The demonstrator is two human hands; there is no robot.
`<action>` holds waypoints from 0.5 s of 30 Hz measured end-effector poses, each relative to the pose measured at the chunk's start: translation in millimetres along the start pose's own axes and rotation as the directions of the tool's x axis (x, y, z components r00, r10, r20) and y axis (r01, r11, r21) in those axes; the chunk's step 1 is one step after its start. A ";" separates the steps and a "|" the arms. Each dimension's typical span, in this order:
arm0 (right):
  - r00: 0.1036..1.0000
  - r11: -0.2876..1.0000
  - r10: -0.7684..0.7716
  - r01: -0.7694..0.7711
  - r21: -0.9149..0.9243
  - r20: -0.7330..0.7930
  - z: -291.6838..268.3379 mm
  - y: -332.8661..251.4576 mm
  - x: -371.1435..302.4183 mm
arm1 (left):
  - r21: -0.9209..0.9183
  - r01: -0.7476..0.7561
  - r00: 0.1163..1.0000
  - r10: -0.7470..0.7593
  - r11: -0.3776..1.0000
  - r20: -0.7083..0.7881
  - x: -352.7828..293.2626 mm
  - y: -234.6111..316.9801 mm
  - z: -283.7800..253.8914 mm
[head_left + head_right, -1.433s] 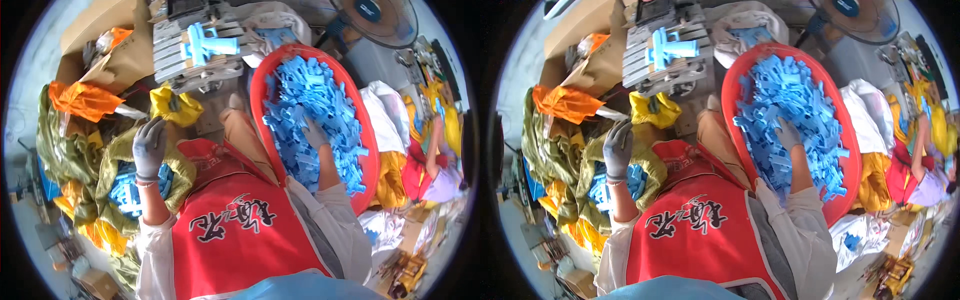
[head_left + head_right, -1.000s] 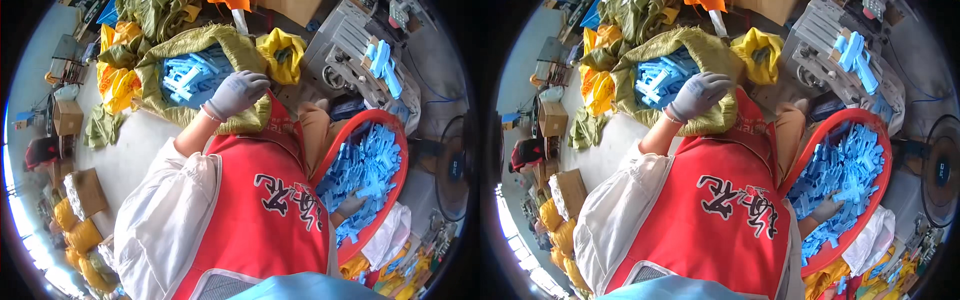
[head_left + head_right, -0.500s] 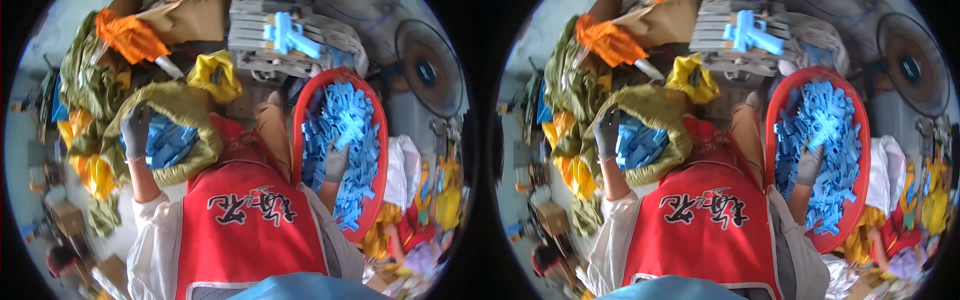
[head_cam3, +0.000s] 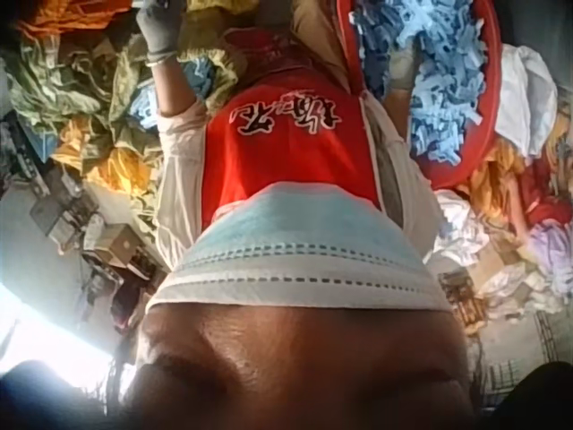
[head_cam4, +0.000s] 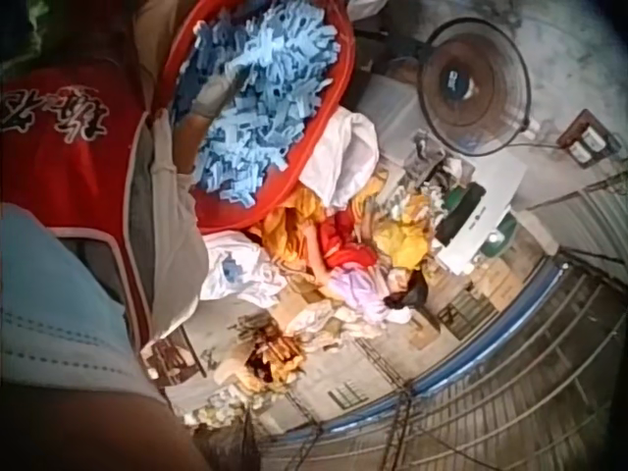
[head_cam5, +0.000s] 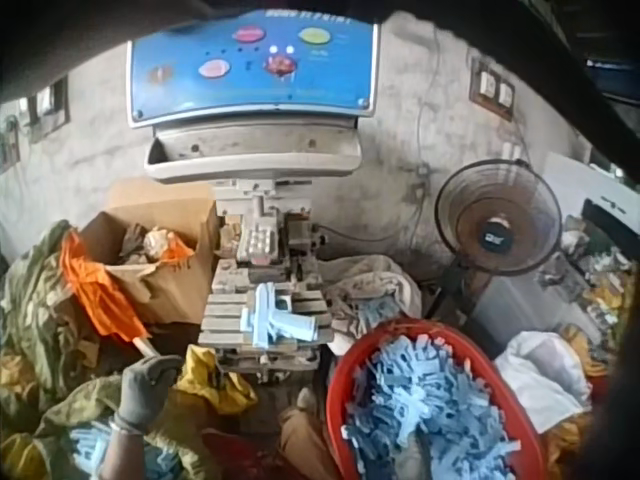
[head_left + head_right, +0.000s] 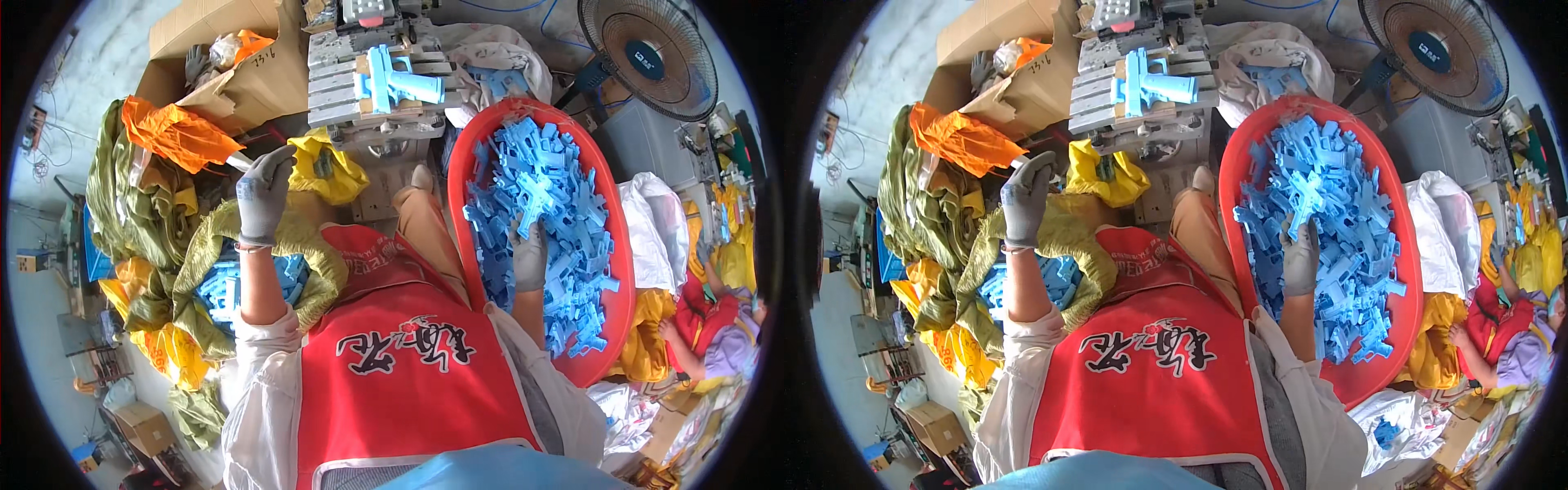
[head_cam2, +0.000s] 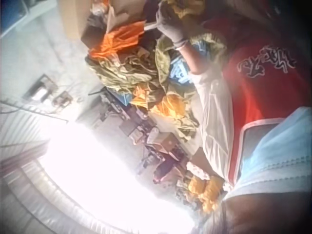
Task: Sorting and preparing light blue plastic toy components at a manufacturing workstation.
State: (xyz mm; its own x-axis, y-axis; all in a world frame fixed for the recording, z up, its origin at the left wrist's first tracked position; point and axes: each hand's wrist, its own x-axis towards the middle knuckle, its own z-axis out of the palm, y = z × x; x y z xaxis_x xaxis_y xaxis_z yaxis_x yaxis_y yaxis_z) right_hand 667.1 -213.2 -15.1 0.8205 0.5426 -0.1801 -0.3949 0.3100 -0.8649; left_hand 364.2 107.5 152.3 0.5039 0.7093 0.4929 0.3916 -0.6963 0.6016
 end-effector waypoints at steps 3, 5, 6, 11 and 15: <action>0.999 0.999 0.042 -0.042 -0.021 -0.025 -8.1 4.9 1.4 | -0.006 0.014 1.000 -0.013 1.000 0.010 4.2 1.1 -0.1; 0.998 0.998 0.069 -0.069 0.008 0.001 -6.2 5.4 3.8 | 0.008 -0.021 1.000 0.021 1.000 0.002 10.5 3.2 0.0; 0.998 0.998 0.059 -0.059 -0.019 -0.006 -0.8 3.9 2.9 | 0.028 -0.048 0.999 0.048 0.998 -0.009 13.6 4.2 0.7; 0.999 0.996 0.034 -0.035 -0.080 -0.005 16.3 4.4 2.7 | 0.043 -0.099 0.995 0.098 0.994 0.027 38.3 9.3 8.2; 1.000 0.967 0.025 -0.029 -0.252 -0.016 27.0 2.5 -0.3 | 0.018 -0.078 0.992 0.076 0.997 0.101 60.5 7.8 18.1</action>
State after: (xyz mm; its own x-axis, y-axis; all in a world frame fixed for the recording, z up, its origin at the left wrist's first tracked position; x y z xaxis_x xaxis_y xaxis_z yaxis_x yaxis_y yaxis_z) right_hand 654.7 -191.5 -4.5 0.8165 0.5381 -0.2093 -0.3011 0.0874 -0.9496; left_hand 411.7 143.0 175.4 0.6077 0.6396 0.4708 0.3647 -0.7514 0.5500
